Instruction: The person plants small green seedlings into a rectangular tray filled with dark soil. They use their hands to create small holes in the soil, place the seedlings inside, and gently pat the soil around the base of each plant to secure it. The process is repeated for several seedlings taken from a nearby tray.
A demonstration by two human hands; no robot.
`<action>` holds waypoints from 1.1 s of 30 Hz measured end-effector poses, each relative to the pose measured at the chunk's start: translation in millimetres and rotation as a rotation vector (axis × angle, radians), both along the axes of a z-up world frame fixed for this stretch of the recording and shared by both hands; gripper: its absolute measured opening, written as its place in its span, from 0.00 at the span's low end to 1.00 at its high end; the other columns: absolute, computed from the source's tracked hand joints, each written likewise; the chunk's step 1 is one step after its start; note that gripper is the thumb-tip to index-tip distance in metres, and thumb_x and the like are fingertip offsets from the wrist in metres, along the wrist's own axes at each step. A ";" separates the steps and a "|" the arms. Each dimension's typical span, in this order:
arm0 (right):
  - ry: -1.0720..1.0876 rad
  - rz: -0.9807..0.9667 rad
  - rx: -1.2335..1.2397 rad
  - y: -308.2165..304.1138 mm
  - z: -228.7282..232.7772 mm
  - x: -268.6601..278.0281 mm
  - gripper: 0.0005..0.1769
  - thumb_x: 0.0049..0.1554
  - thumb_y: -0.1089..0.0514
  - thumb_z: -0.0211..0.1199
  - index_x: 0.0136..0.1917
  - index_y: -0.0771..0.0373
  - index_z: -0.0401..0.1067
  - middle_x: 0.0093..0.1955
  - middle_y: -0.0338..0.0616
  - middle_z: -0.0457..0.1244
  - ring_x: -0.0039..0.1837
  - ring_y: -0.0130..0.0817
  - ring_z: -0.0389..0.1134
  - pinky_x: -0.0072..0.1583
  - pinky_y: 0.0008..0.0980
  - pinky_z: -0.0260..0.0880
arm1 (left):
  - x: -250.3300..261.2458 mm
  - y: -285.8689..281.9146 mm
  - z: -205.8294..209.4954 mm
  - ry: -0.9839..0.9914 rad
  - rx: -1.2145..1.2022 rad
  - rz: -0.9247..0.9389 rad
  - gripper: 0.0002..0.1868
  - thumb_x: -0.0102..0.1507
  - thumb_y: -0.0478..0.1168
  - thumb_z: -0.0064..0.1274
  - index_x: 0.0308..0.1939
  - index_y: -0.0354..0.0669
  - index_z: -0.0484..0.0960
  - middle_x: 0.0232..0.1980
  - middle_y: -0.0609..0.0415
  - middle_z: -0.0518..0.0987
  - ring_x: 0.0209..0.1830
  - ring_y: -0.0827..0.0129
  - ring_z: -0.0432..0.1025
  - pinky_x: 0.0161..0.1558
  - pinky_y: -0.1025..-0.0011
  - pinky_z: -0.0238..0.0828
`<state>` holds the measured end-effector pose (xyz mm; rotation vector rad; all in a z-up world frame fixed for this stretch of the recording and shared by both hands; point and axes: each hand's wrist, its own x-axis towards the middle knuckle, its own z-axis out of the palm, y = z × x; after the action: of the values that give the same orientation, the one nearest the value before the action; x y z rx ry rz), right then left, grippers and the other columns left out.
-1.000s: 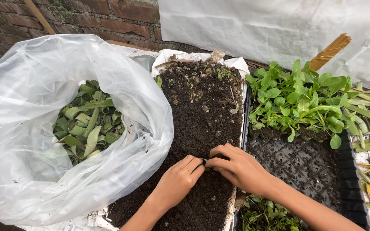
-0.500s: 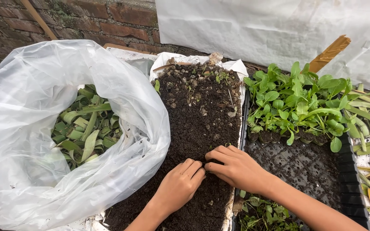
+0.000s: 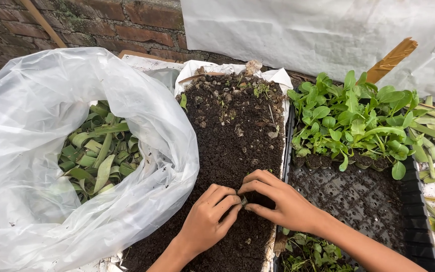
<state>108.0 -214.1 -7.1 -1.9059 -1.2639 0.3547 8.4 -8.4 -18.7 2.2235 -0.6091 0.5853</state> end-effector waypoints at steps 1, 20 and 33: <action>-0.001 -0.001 -0.001 -0.7 2.2 -0.5 0.14 0.61 0.56 0.62 0.60 0.59 0.71 0.61 0.45 0.62 0.65 0.40 0.64 0.64 0.40 0.67 | -0.6 -0.7 1.8 -0.001 -0.001 -0.001 0.04 0.67 0.31 0.53 0.43 0.31 0.80 0.44 0.46 0.78 0.43 0.59 0.71 0.48 0.66 0.72; -0.123 -0.079 0.025 -2.8 17.5 -16.3 0.14 0.61 0.53 0.63 0.59 0.59 0.69 0.61 0.45 0.63 0.62 0.39 0.67 0.59 0.38 0.70 | -4.0 -2.0 7.4 0.338 -0.395 0.000 0.04 0.68 0.34 0.49 0.41 0.38 0.78 0.40 0.53 0.77 0.39 0.69 0.72 0.43 0.73 0.71; 0.321 -0.391 -0.019 7.1 17.5 -26.7 0.08 0.58 0.51 0.66 0.46 0.55 0.81 0.48 0.33 0.70 0.52 0.26 0.71 0.55 0.28 0.67 | -5.2 -3.2 7.8 0.196 -0.451 0.067 0.02 0.65 0.32 0.56 0.37 0.37 0.82 0.40 0.52 0.79 0.40 0.68 0.76 0.46 0.73 0.75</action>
<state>81.3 -207.1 10.4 -1.9644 -0.6645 0.4436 3.2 -11.6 -10.9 1.8492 -0.2686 0.4755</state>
